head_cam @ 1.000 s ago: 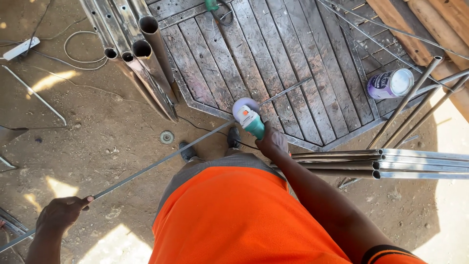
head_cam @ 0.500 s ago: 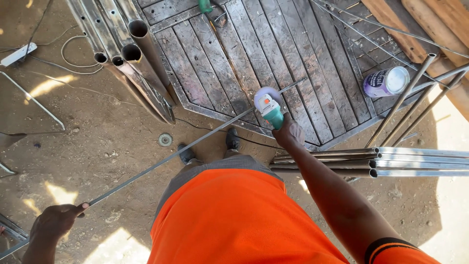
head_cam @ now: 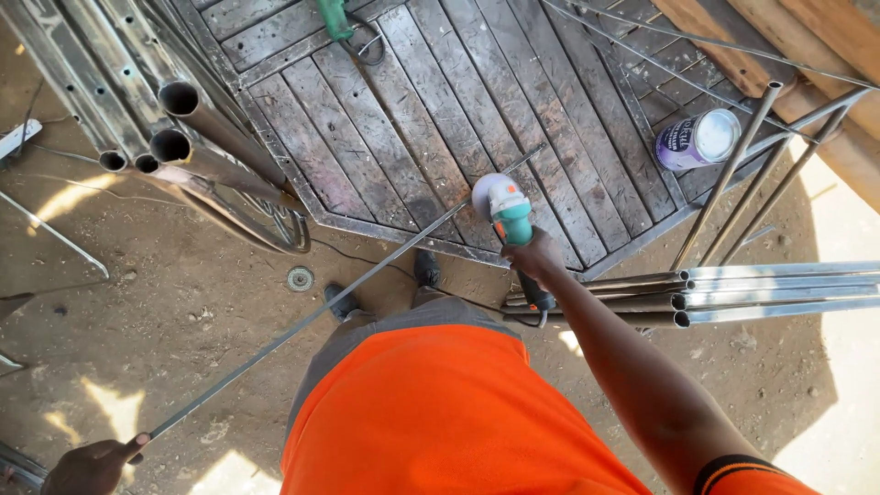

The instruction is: Grinding the ends of thin metal rods using a handheld angle grinder.

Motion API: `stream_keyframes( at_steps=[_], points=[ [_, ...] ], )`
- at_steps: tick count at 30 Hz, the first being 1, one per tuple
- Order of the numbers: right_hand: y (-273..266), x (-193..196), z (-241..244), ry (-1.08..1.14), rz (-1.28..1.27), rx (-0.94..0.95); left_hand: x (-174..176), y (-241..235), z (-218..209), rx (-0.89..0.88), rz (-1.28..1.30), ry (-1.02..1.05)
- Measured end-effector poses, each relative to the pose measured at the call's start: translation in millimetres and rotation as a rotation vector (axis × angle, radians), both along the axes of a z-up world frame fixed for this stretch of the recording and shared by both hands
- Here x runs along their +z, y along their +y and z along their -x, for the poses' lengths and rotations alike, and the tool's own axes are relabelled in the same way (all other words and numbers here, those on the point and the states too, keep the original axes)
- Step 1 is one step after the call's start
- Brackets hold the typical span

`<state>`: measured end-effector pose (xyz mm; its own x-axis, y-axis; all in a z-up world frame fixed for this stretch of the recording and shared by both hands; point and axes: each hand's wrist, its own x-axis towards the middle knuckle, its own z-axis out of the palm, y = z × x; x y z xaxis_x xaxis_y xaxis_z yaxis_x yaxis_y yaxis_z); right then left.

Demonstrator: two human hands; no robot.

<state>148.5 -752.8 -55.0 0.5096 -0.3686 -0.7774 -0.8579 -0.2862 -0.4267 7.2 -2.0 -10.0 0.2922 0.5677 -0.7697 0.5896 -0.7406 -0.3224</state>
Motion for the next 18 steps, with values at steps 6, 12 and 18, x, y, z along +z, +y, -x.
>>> stream_keyframes(
  at_steps=[6, 12, 18],
  points=[
    [2, 23, -13, 0.08, -0.049, -0.036, -2, -3, 13, 0.157, 0.042, -0.003],
    [-18, -8, -13, -0.104, -0.163, -0.216, -59, 90, -28, -0.007, 0.15, 0.414],
    [-14, -1, 0, -0.09, -0.164, -0.159, -23, 104, -99, 0.003, 0.151, 0.373]
  ],
)
